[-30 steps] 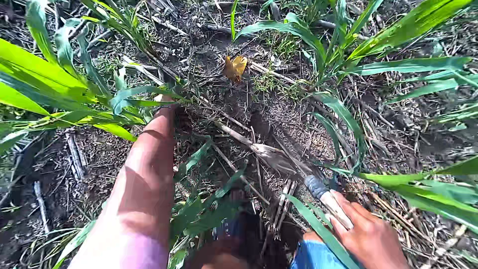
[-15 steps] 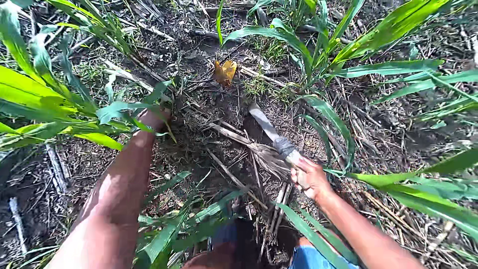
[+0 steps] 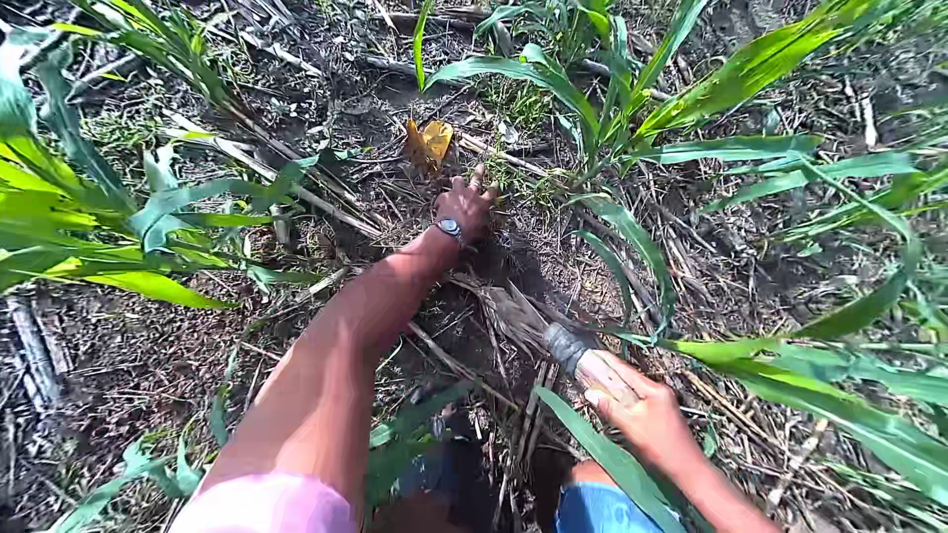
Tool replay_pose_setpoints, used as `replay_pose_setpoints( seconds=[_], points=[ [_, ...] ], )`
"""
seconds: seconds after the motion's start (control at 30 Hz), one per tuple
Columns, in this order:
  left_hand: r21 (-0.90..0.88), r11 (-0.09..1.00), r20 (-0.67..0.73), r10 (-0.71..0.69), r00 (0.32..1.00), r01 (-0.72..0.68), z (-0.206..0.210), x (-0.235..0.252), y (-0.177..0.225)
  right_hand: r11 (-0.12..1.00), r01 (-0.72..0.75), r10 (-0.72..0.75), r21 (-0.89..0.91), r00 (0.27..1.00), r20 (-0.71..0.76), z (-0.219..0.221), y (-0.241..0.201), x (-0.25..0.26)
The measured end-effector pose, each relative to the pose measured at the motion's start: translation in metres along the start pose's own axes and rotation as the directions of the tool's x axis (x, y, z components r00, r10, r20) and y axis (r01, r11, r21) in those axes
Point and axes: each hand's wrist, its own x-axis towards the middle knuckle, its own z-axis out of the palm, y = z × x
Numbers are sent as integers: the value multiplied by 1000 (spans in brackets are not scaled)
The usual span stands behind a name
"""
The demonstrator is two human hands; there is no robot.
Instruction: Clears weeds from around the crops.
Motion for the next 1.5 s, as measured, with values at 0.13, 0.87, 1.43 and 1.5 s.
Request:
replay_pose_setpoints(
  seconds=[0.13, 0.87, 1.43, 1.5],
  points=[
    [-78, 982, -3, -171, 985, 170, 31, 36, -16, 623, -390, 473, 678, 878, 71, -7, -4, -32],
    [72, 993, -66, -89, 994, 94, 38, 79, 4, 715, -392, 493, 579, 870, -21, -57, -2, -15],
    [28, 991, 170, 122, 978, -129, 50, 81, 116, 55, -509, 632, 859, 684, 364, 41, 9, 55],
    [-16, 1000, 181, -11, 983, 14, 48, 87, 127, 128, -495, 640, 859, 703, 310, 41, -1, 54]
  ],
)
